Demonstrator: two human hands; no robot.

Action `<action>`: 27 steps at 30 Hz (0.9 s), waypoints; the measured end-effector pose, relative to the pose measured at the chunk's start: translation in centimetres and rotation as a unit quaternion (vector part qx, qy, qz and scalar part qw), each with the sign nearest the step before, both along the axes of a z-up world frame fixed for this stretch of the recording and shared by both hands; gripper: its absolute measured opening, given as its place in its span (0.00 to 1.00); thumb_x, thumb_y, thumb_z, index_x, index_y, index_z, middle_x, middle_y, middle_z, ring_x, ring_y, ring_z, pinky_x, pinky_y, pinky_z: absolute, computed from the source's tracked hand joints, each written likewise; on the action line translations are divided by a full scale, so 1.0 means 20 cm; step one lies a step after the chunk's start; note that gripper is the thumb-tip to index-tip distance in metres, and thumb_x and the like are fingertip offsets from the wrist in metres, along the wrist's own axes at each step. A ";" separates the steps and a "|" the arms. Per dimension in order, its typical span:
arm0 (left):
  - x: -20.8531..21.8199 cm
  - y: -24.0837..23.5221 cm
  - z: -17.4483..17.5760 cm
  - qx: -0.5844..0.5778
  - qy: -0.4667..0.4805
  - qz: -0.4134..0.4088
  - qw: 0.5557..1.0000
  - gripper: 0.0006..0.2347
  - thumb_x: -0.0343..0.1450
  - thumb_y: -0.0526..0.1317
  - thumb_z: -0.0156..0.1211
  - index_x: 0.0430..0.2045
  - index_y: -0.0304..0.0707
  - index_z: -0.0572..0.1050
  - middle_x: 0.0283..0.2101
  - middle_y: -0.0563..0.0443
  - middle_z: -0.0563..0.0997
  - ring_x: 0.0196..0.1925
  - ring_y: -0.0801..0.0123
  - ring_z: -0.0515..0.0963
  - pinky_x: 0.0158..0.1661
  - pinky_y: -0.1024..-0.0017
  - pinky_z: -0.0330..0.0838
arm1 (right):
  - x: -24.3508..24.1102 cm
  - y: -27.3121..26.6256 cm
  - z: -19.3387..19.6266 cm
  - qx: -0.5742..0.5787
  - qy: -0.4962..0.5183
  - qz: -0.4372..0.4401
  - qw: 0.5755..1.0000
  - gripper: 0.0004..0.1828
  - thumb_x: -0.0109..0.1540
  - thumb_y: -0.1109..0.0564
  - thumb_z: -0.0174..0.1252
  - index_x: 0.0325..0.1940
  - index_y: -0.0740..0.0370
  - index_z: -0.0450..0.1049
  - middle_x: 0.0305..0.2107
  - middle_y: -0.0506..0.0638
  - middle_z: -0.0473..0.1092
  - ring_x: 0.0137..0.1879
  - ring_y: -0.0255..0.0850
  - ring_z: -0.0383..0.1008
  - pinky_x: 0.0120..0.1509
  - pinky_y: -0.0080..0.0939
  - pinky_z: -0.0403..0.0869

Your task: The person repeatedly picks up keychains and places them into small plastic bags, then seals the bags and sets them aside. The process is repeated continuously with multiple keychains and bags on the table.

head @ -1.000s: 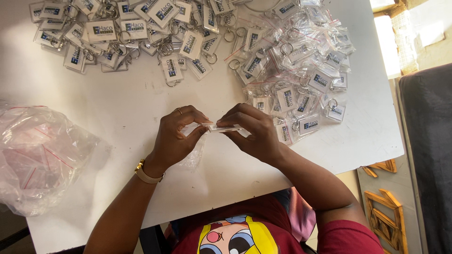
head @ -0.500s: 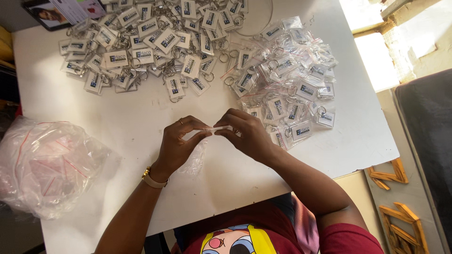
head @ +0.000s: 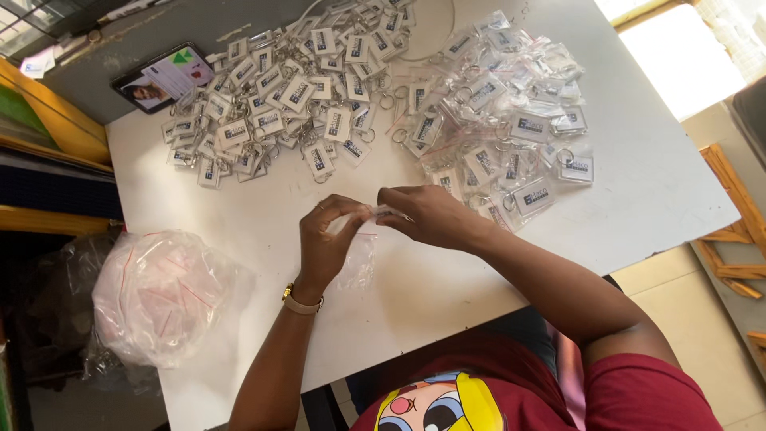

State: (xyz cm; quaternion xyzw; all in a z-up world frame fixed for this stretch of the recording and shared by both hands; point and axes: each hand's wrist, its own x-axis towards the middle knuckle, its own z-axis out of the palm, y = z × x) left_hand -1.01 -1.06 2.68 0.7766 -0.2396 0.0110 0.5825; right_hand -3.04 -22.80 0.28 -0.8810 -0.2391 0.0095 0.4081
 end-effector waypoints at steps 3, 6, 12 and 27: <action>0.00 0.01 -0.12 -0.017 0.046 -0.004 0.999 0.03 0.70 0.37 0.71 0.29 0.40 0.84 0.30 0.49 0.85 0.40 0.64 0.86 0.49 0.66 0.76 | 0.00 0.02 -0.02 0.116 0.001 -0.059 0.992 0.14 0.61 0.50 0.68 0.47 0.54 0.75 0.26 0.55 0.72 0.30 0.54 0.77 0.35 0.51 0.76; 0.01 0.03 -0.15 -0.066 0.107 0.014 0.992 0.03 0.71 0.36 0.70 0.29 0.38 0.82 0.31 0.49 0.85 0.38 0.72 0.82 0.48 0.66 0.75 | 0.02 0.02 -0.01 0.209 0.040 -0.096 0.972 0.17 0.57 0.52 0.73 0.44 0.55 0.74 0.24 0.48 0.73 0.26 0.42 0.73 0.33 0.39 0.76; 0.03 0.03 -0.21 -0.120 0.191 -0.013 0.974 0.03 0.72 0.34 0.67 0.33 0.34 0.81 0.30 0.46 0.86 0.37 0.71 0.84 0.49 0.68 0.76 | 0.02 0.01 0.02 0.283 -0.011 -0.121 0.951 0.03 0.66 0.63 0.60 0.41 0.65 0.79 0.25 0.53 0.74 0.24 0.39 0.77 0.32 0.37 0.77; 0.02 -0.01 -0.12 -0.190 0.148 0.066 0.968 0.09 0.78 0.38 0.55 0.37 0.33 0.82 0.41 0.43 0.84 0.48 0.63 0.83 0.55 0.65 0.73 | 0.00 0.06 0.04 0.430 0.224 -0.101 0.869 0.11 0.65 0.66 0.60 0.48 0.77 0.72 0.34 0.59 0.74 0.37 0.43 0.82 0.38 0.43 0.85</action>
